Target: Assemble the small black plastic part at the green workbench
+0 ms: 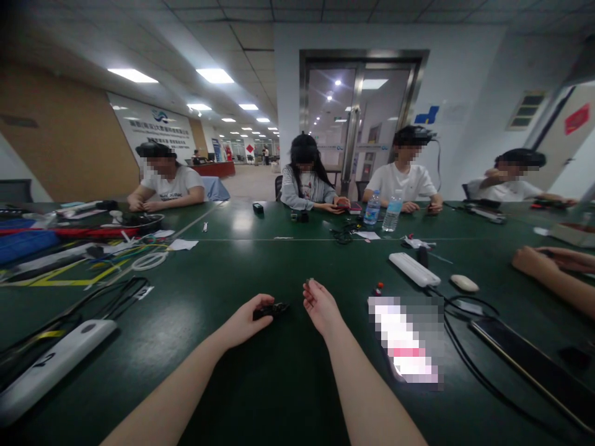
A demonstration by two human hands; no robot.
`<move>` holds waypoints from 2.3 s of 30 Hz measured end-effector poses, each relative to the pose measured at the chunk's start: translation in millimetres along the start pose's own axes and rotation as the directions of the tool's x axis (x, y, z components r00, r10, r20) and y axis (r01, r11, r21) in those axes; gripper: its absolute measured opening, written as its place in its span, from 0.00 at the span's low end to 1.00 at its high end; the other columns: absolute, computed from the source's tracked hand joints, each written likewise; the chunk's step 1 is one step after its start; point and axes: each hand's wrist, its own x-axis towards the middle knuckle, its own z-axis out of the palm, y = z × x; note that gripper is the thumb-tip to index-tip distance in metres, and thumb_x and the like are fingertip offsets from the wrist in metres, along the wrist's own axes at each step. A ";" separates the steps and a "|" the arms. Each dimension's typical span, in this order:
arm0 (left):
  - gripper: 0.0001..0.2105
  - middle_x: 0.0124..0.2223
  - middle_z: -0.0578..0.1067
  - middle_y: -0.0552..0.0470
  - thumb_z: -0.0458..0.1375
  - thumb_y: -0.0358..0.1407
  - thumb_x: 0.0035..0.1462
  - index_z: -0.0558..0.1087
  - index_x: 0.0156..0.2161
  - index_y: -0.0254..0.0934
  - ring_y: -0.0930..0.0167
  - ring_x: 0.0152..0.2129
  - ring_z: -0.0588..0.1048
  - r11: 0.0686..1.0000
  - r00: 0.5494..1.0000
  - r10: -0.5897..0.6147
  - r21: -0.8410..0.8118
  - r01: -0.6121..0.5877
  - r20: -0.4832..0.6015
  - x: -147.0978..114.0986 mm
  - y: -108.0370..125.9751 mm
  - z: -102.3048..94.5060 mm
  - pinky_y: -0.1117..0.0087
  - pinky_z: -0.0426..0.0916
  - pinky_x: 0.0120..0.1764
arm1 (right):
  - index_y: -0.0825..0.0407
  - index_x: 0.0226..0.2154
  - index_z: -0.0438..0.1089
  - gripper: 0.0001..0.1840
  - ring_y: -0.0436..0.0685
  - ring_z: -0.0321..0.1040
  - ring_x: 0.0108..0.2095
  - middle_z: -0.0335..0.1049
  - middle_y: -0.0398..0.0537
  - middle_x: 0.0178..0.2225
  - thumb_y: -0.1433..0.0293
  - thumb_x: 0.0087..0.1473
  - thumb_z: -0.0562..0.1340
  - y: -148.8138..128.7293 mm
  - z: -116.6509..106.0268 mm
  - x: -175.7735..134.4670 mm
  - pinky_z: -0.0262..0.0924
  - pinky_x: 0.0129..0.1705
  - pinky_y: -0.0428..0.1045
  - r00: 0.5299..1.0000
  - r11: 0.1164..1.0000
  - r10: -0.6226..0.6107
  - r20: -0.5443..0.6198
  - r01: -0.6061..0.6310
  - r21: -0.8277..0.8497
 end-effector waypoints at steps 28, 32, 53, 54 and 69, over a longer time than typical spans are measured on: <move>0.11 0.42 0.70 0.51 0.53 0.35 0.50 0.66 0.40 0.39 0.70 0.40 0.67 0.997 0.999 0.042 0.072 -0.041 -0.011 -4.0 16.4 0.8 0.67 0.61 0.45 | 0.49 0.38 0.68 0.13 0.54 0.66 0.38 0.70 0.44 0.36 0.65 0.47 0.58 -1.5 28.6 -31.4 0.58 0.42 0.52 0.873 0.708 -0.093 0.478 0.396 -0.585; 0.13 0.42 0.70 0.51 0.48 0.42 0.53 0.66 0.42 0.40 0.70 0.39 0.67 0.999 1.000 0.008 0.043 -0.009 0.010 -4.2 18.1 0.9 0.68 0.62 0.42 | 0.48 0.38 0.68 0.12 0.54 0.65 0.39 0.70 0.43 0.37 0.65 0.48 0.57 -1.3 28.9 -33.9 0.58 0.41 0.51 0.862 0.656 -0.076 0.502 0.422 -0.626; 0.11 0.38 0.71 0.53 0.48 0.37 0.53 0.68 0.39 0.41 0.69 0.36 0.69 0.986 0.995 -0.027 0.162 0.042 -0.095 2.8 14.8 6.9 0.67 0.63 0.39 | 0.51 0.39 0.65 0.15 0.54 0.65 0.37 0.69 0.48 0.36 0.64 0.52 0.51 -6.5 27.7 -29.8 0.57 0.40 0.52 0.905 0.793 -0.043 0.422 0.288 -0.537; 0.11 0.38 0.71 0.53 0.48 0.37 0.53 0.68 0.39 0.41 0.70 0.35 0.69 0.987 0.996 -0.034 0.156 0.047 -0.087 1.8 14.6 5.9 0.68 0.63 0.39 | 0.52 0.39 0.65 0.14 0.54 0.65 0.37 0.69 0.48 0.36 0.64 0.52 0.51 -6.6 27.1 -29.5 0.57 0.39 0.52 0.916 0.816 -0.052 0.398 0.269 -0.512; 0.11 0.37 0.73 0.51 0.48 0.39 0.52 0.65 0.39 0.38 0.69 0.35 0.71 0.931 0.964 -0.184 0.282 0.233 -0.191 -50.9 -23.4 -86.8 0.69 0.63 0.38 | 0.50 0.37 0.67 0.11 0.55 0.65 0.37 0.69 0.47 0.35 0.67 0.50 0.55 -2.2 19.2 -16.9 0.59 0.39 0.52 0.972 0.932 -0.044 0.233 0.124 -0.340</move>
